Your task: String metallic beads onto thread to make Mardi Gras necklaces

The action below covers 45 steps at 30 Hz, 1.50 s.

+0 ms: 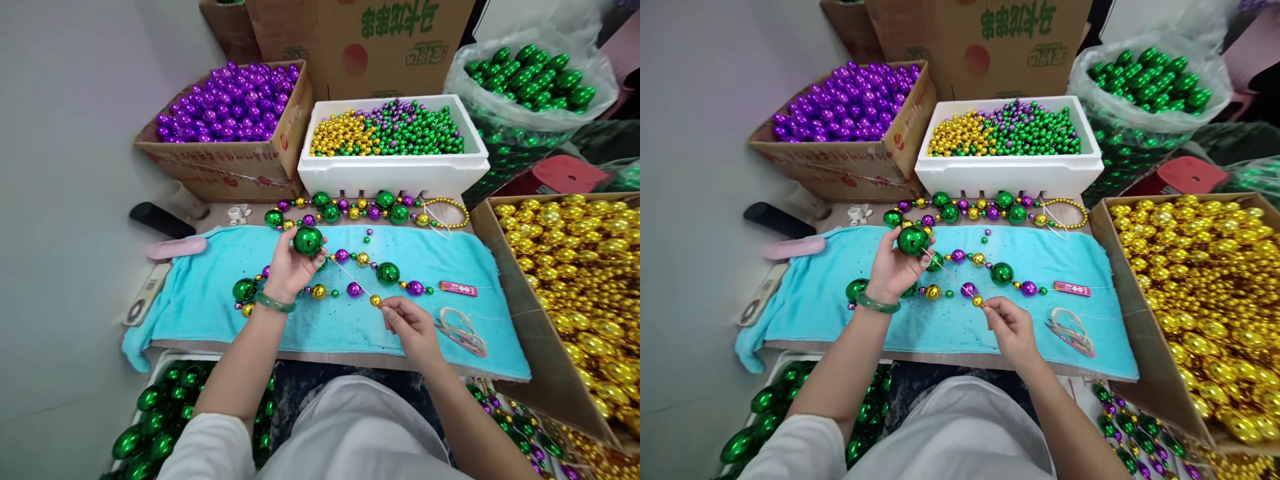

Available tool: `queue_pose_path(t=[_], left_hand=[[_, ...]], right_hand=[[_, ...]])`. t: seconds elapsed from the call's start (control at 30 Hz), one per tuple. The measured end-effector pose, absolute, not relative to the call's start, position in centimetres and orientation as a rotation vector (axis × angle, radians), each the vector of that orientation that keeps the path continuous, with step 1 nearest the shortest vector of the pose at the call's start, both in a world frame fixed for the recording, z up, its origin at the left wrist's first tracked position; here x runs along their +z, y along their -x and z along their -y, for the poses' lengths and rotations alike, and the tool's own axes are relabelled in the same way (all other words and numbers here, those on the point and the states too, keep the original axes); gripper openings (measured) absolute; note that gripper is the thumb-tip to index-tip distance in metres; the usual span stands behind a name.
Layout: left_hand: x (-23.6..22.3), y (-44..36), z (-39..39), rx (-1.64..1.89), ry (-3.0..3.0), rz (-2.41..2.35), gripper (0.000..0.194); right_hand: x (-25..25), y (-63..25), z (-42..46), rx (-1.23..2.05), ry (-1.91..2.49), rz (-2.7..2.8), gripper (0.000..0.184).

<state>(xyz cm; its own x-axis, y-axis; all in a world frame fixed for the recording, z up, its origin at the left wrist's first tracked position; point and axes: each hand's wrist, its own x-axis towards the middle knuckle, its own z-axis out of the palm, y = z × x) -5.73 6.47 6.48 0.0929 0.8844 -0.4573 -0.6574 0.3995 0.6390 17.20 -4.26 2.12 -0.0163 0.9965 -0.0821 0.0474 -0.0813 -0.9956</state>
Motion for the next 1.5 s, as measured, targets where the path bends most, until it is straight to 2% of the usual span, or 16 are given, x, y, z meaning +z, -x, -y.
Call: queue_pose_path(t=[0.23, 0.97, 1.17, 1.4, 1.5], left_hand=[[6.8, 3.6, -5.7, 1.137, -0.148, -0.796, 0.046], [5.7, 3.1, -5.1, 1.168, -0.475, -0.869, 0.039], [5.2, 1.9, -3.5, 1.162, -0.82, -0.832, 0.049], [3.7, -0.9, -1.3, 1.021, -1.074, -0.836, 0.049], [4.4, -0.7, -1.4, 0.852, -1.184, -0.785, 0.065]], right_hand=[[2.2, -17.6, 5.1, 1.22, 1.32, 1.219, 0.021], [2.0, -18.8, 5.4, 1.217, 1.351, 1.225, 0.023], [1.8, -18.5, 5.1, 1.247, 1.356, 1.175, 0.024], [1.0, -17.9, 4.4, 1.348, 1.337, 0.976, 0.028], [0.4, -18.2, 4.2, 1.475, 1.323, 0.852, 0.033]])
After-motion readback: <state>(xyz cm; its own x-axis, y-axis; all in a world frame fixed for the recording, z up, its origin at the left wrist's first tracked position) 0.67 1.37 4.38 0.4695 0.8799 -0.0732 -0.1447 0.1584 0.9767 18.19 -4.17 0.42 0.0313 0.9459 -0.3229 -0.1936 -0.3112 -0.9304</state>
